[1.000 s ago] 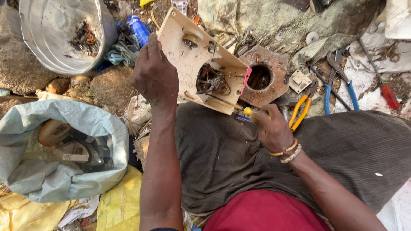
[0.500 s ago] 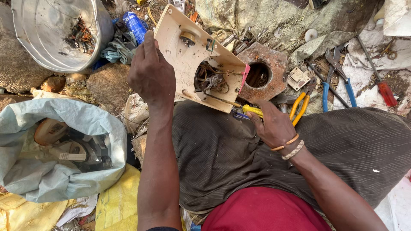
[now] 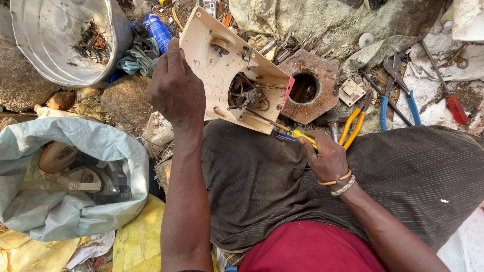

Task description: The person disassembles a pink plastic electronic device using a screwdriver and pliers. They remove the cover, cut wires, and extract internal components while sitting on the ground.

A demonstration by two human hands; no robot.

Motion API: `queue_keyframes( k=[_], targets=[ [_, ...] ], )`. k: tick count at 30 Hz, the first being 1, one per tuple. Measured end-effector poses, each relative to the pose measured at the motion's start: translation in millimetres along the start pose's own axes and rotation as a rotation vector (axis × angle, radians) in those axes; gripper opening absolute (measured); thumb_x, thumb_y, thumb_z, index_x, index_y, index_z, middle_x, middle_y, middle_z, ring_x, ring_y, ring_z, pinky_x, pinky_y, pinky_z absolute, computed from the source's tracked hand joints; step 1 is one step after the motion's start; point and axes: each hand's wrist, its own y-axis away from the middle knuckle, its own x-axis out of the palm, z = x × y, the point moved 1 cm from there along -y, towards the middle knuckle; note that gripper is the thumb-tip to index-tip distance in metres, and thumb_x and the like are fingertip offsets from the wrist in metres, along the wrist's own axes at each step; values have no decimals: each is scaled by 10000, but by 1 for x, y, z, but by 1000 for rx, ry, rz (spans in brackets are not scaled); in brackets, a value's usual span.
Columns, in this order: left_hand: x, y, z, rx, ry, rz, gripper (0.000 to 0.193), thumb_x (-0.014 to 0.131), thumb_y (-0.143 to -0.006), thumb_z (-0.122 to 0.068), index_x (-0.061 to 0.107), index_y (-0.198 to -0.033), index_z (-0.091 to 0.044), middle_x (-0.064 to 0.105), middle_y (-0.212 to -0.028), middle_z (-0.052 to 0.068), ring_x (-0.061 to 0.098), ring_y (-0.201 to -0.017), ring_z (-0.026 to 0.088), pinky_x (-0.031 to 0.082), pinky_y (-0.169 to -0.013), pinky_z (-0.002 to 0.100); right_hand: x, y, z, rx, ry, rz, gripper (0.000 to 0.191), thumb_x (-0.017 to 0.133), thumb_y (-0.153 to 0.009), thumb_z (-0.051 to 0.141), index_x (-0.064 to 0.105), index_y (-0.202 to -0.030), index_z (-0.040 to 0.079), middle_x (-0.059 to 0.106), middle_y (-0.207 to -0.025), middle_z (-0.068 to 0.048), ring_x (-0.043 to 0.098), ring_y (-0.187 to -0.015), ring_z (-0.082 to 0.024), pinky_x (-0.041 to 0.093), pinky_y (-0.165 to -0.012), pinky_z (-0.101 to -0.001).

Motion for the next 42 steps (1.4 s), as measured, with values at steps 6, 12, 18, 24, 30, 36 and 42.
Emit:
queue_keyframes(
  k=[6,12,18,24,30,36,42],
  targets=[
    [-2,1,0,0,0,-10,230,622,-1103,-178,691,-1309,-101,771,-1032,75,771,-866,191,610,-664,319,-4,0,14,-48,-53,-48,254,719,-969,171,706,-1160,5,699,-1041,-161,714,-867,-309,571,-707,-388],
    [-3,0,0,-6,11,5,236,614,-1100,-177,695,-1307,-95,774,-1027,71,765,-840,184,601,-645,323,-2,5,19,-150,30,-207,196,703,-966,32,692,-1162,43,613,-1119,-149,672,-940,-308,585,-756,-392],
    [0,0,0,3,-2,-3,233,623,-1096,-174,695,-1304,-98,775,-1019,68,766,-843,182,605,-641,311,3,12,10,-133,33,-207,273,721,-970,34,662,-1231,-15,609,-1145,-188,680,-927,-291,602,-728,-345],
    [-1,2,1,-10,15,9,234,619,-1097,-169,690,-1308,-95,775,-1022,67,767,-848,179,607,-649,318,18,18,16,-150,40,-199,303,725,-941,-11,660,-1237,4,601,-1137,-182,682,-922,-308,596,-746,-378],
    [0,0,0,12,13,-18,235,619,-1101,-167,685,-1314,-96,772,-1033,77,769,-866,191,614,-664,319,19,19,16,-132,22,-191,336,735,-930,-30,648,-1253,-1,590,-1130,-188,679,-909,-320,586,-730,-392],
    [0,0,1,-16,5,18,231,624,-1090,-169,698,-1298,-100,781,-1015,77,774,-855,197,612,-640,330,16,16,18,-129,29,-174,330,726,-929,-29,645,-1248,-1,589,-1128,-190,679,-904,-323,588,-726,-395],
    [3,2,3,7,-2,-5,232,613,-1108,-182,679,-1316,-104,773,-1047,81,776,-914,205,633,-710,332,15,17,20,-118,31,-169,320,730,-932,-16,648,-1241,-3,589,-1112,-183,679,-892,-321,581,-718,-402]
  ],
)
